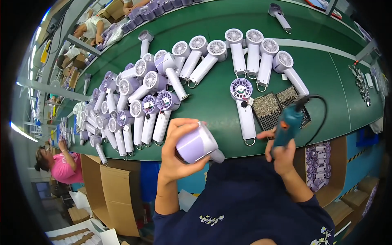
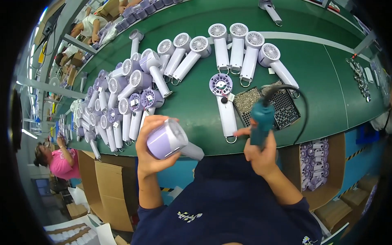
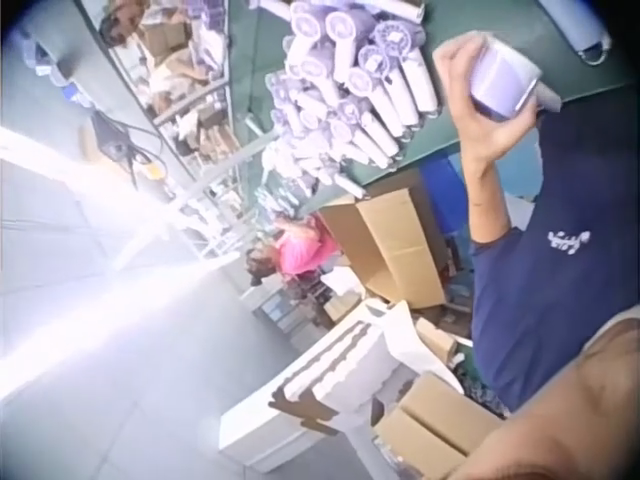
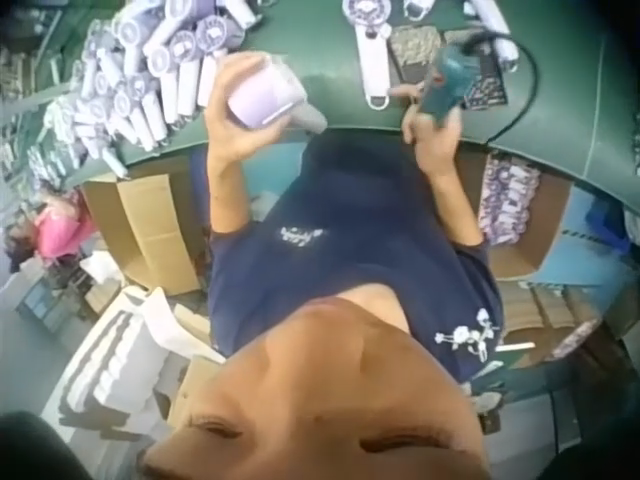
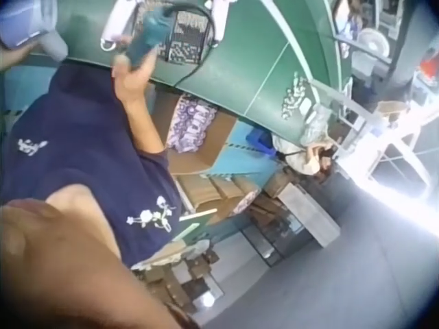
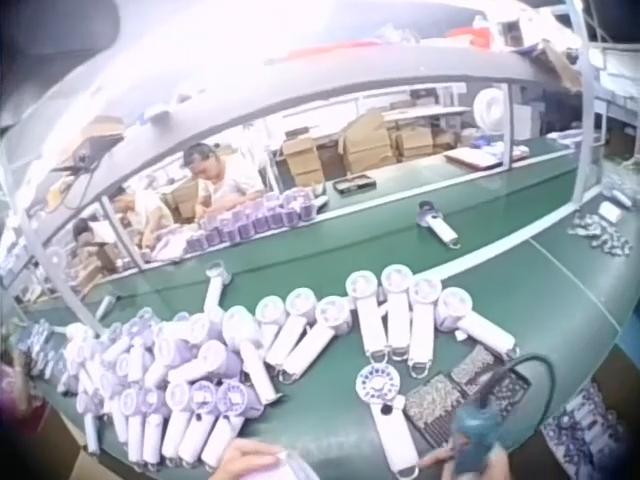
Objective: The person assembles small handheld electric fans from fan parts and screws, then places the completed units into a cardboard box. The assembly is performed using an electric screwdriver.
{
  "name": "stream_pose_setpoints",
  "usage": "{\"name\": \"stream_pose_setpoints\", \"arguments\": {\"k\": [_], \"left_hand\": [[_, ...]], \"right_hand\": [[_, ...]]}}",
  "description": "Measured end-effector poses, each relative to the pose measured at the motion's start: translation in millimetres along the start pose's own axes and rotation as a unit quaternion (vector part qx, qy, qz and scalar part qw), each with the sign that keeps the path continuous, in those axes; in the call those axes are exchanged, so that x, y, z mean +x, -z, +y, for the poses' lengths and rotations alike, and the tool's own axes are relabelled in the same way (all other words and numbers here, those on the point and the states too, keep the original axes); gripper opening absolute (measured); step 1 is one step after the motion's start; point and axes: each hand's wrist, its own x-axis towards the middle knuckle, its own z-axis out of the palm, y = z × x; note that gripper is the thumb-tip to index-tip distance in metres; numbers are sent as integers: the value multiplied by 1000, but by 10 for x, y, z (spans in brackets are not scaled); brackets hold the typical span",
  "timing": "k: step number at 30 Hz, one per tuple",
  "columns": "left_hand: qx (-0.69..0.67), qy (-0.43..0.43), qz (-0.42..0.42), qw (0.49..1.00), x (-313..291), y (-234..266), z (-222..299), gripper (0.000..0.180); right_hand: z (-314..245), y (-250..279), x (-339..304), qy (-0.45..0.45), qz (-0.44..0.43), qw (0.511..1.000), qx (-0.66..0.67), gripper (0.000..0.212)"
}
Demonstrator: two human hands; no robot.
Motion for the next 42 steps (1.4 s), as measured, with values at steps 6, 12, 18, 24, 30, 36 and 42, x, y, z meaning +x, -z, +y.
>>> {"name": "stream_pose_setpoints", "arguments": {"k": [6, 12, 18, 24, 30, 36, 42], "left_hand": [[54, -29, 9, 998, -30, 58, 5, 63], [-63, -34, 7, 997, -64, 129, -166, 68], [-116, -16, 60, 991, -21, 39, -340, 65], [-247, 167, 153, 942, -216, 111, -520, 72], [-308, 156, 74, 936, 271, 91, -852, 85], [-435, 108, 22, 894, 857, 90, -863, 84], [-462, 122, -15, 878, 986, 35, -1052, 91]], "right_hand": [[121, -175, -22, -15, 10, 958, -285, 49], [304, -264, 23, 97, 23, 921, -377, 49], [159, -102, -46, -33, 72, 956, -282, 47], [-551, 810, 476, -6, 327, 902, -282, 24], [-869, 2698, 1034, -126, 294, 723, -612, 57], [-626, 2815, 1304, -3, 246, 646, -722, 57], [-834, 2777, 1141, -60, 122, 745, -653, 65]]}}
